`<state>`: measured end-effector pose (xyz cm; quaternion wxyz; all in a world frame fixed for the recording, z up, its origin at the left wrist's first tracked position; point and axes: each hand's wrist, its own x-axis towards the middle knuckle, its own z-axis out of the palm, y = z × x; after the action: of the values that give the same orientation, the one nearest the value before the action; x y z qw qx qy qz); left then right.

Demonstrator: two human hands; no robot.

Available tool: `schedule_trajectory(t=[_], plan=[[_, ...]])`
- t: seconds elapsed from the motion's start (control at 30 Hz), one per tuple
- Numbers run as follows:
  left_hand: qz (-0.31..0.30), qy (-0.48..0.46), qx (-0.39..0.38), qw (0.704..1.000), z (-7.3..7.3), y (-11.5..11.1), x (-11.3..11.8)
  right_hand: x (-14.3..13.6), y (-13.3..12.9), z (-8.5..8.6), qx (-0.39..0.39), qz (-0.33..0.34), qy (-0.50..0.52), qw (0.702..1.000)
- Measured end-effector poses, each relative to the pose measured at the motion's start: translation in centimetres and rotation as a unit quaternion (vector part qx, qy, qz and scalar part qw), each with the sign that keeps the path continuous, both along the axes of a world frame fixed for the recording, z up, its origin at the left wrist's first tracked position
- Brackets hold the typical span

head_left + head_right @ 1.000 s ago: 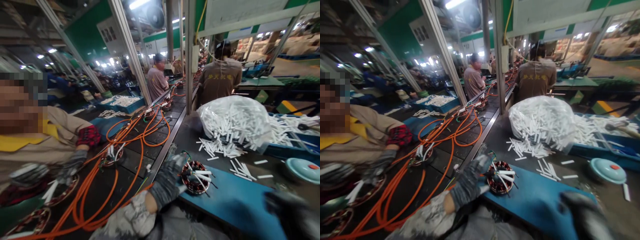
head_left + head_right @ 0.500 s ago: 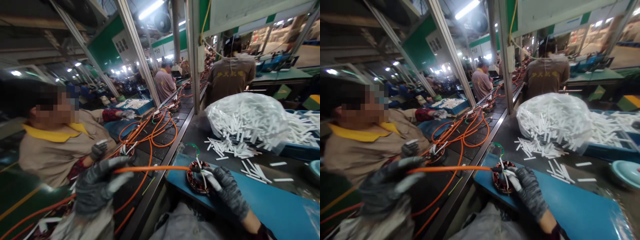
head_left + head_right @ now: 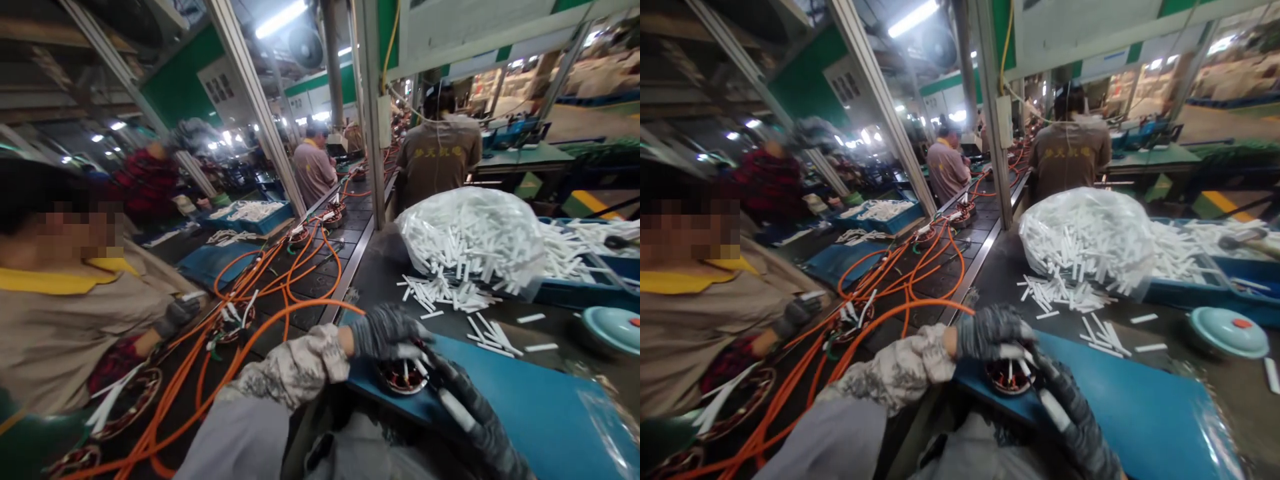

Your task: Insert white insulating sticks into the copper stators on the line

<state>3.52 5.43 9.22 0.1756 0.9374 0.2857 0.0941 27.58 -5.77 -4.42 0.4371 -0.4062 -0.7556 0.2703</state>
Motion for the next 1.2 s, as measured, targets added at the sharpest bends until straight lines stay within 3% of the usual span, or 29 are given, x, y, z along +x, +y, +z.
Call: schedule_trajectory(t=[0.03, 0.1, 0.17, 0.3, 0.43, 0.57, 0.7, 0.87, 1.0, 1.1, 1.2], plan=[[-0.027, 0.012, -0.028, 0.999, -1.1, -0.2, 0.9, 0.1, -0.1, -0.4, -0.006, -0.013, -0.002, 1.0], [0.0, 0.042, -0.051, 0.998, -2.8, -0.7, 2.1, 0.2, 0.2, -1.1, 0.002, -0.033, -0.004, 0.999], [0.036, 0.067, -0.031, 0.997, -3.5, -1.1, 2.5, 0.3, 0.8, -1.5, 0.045, -0.032, 0.006, 0.998], [0.039, 0.09, 0.0, 0.995, -2.3, -1.3, 2.1, 0.3, 2.4, -1.5, 0.074, 0.006, 0.021, 0.997], [0.043, 0.181, -0.002, 0.983, -0.8, -1.4, 2.4, -0.6, 3.1, -0.6, -0.009, 0.01, 0.043, 0.999], [0.073, 0.22, 0.065, 0.97, -0.9, -2.1, 3.1, -2.1, 2.8, 0.3, -0.083, -0.015, 0.099, 0.992], [0.074, 0.218, 0.065, 0.971, -1.3, -2.1, 2.7, -3.1, 3.5, 2.2, -0.157, 0.012, 0.137, 0.978], [0.035, 0.218, 0.024, 0.975, -0.8, -1.1, 0.5, -3.0, 6.0, 4.8, -0.052, 0.078, -0.019, 0.995], [-0.039, 0.176, -0.03, 0.983, -1.4, 0.1, -1.8, -3.2, 6.8, 4.8, 0.01, 0.085, -0.122, 0.989], [-0.073, 0.085, -0.088, 0.99, -2.3, 0.5, -3.1, -3.5, 6.5, 4.6, 0.008, 0.07, -0.113, 0.991], [-0.063, 0.018, -0.136, 0.989, -2.5, 0.5, -3.7, -3.9, 6.2, 4.8, -0.006, 0.053, -0.092, 0.994]])
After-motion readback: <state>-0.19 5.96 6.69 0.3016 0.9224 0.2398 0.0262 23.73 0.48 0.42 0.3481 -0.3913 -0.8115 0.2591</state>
